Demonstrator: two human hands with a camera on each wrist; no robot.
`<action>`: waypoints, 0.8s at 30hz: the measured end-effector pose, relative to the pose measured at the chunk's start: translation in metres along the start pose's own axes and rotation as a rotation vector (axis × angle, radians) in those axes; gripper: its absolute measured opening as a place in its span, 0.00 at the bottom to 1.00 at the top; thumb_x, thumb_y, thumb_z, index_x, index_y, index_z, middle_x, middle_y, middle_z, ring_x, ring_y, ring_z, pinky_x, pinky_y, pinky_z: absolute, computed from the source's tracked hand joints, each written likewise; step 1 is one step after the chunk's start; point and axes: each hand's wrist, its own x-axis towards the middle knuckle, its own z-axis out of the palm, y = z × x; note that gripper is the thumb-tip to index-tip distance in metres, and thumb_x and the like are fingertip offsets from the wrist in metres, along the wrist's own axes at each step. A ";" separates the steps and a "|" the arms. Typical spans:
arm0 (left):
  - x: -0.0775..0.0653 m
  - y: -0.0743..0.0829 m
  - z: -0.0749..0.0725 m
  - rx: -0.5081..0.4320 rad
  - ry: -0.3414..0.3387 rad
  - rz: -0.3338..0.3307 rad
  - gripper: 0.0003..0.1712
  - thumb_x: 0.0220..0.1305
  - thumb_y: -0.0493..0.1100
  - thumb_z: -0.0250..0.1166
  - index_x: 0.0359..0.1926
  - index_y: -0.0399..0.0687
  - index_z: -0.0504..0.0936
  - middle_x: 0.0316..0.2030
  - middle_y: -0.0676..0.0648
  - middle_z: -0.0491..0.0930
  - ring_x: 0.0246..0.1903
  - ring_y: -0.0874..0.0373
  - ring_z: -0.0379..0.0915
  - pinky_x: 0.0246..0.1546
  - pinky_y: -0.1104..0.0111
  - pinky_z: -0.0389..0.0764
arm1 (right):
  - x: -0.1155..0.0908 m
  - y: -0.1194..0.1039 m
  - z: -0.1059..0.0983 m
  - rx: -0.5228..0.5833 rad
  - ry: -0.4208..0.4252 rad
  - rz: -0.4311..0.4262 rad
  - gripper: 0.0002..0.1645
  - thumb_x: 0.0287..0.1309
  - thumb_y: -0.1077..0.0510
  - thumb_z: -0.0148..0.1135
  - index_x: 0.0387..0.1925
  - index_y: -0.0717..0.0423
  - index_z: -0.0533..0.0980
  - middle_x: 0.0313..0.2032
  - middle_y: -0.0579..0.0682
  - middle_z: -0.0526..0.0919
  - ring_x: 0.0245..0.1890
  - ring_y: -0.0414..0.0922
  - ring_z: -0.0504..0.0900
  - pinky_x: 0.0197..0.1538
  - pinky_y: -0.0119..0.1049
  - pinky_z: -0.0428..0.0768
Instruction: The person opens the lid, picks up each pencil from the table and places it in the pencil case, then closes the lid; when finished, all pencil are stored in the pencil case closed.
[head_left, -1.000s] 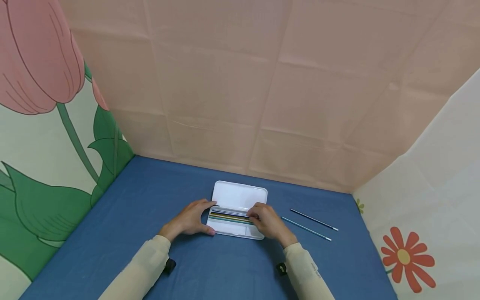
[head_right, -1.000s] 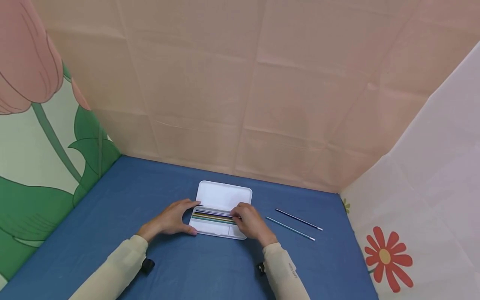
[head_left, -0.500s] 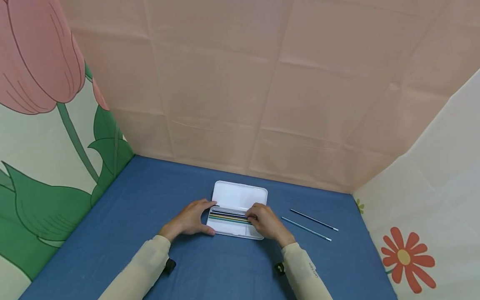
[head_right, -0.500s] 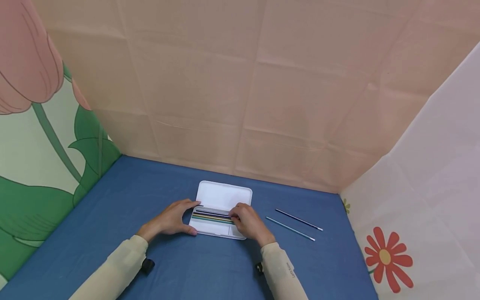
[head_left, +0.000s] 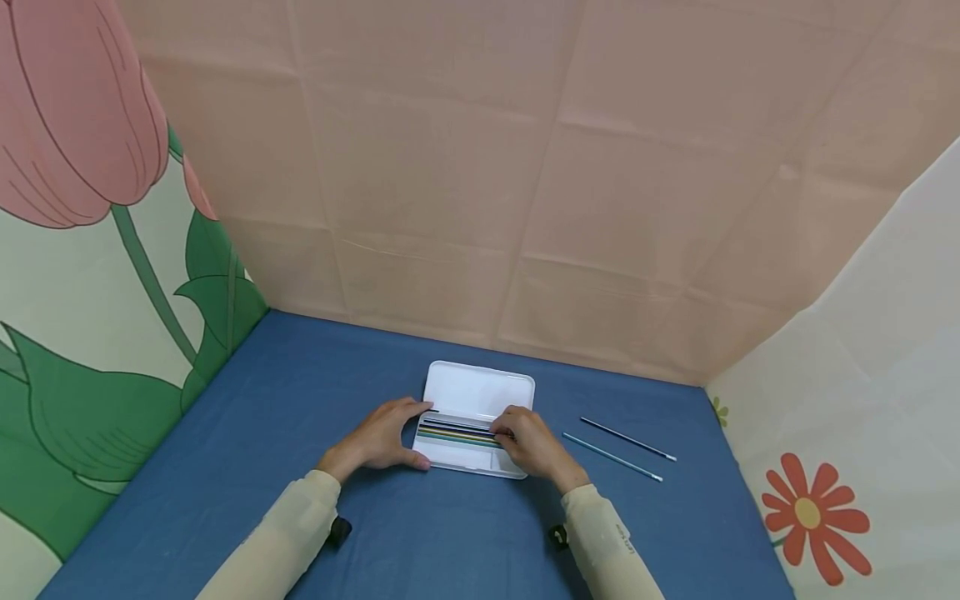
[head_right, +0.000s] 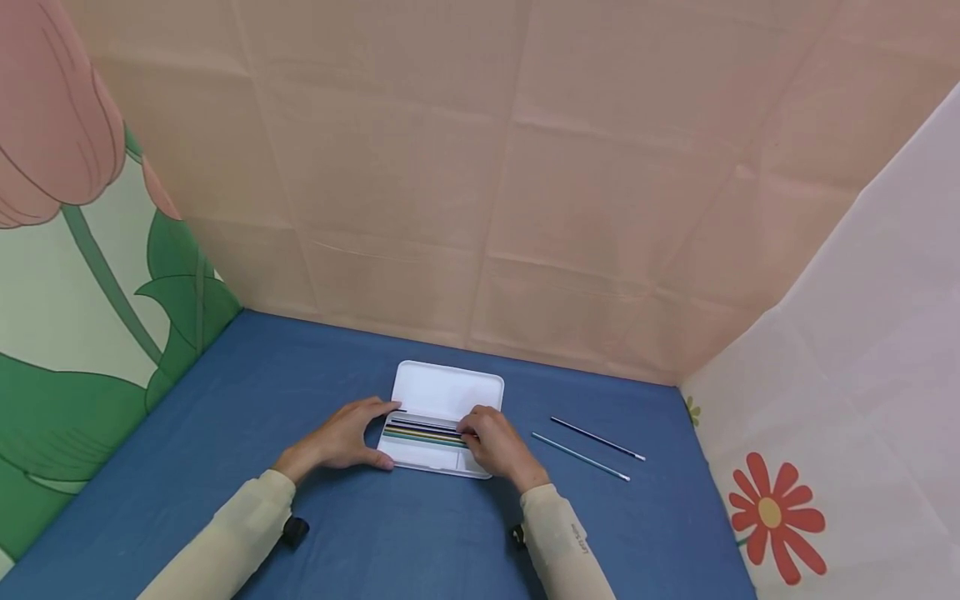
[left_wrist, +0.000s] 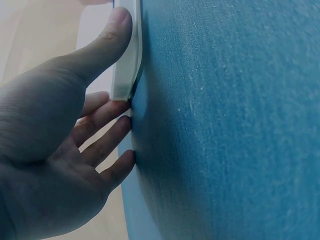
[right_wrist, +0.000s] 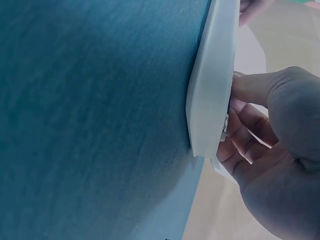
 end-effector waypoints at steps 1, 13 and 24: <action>0.000 0.000 0.000 -0.001 0.000 0.002 0.60 0.55 0.57 0.91 0.83 0.48 0.74 0.77 0.35 0.76 0.77 0.33 0.72 0.77 0.32 0.73 | 0.000 0.000 0.000 -0.001 -0.001 0.002 0.10 0.75 0.67 0.71 0.51 0.57 0.93 0.44 0.50 0.91 0.43 0.44 0.87 0.50 0.43 0.90; 0.000 0.001 -0.001 0.003 -0.005 -0.008 0.59 0.56 0.58 0.91 0.84 0.48 0.73 0.79 0.34 0.74 0.79 0.32 0.70 0.78 0.31 0.72 | -0.002 -0.001 -0.003 0.036 -0.015 -0.012 0.11 0.74 0.64 0.74 0.54 0.58 0.91 0.45 0.51 0.92 0.44 0.45 0.87 0.50 0.43 0.89; -0.001 0.002 -0.001 0.010 -0.005 -0.004 0.58 0.56 0.57 0.91 0.83 0.48 0.74 0.75 0.36 0.78 0.75 0.34 0.73 0.77 0.33 0.74 | -0.015 -0.003 -0.011 0.135 0.013 0.013 0.18 0.75 0.61 0.74 0.62 0.61 0.87 0.57 0.57 0.92 0.57 0.55 0.92 0.62 0.57 0.90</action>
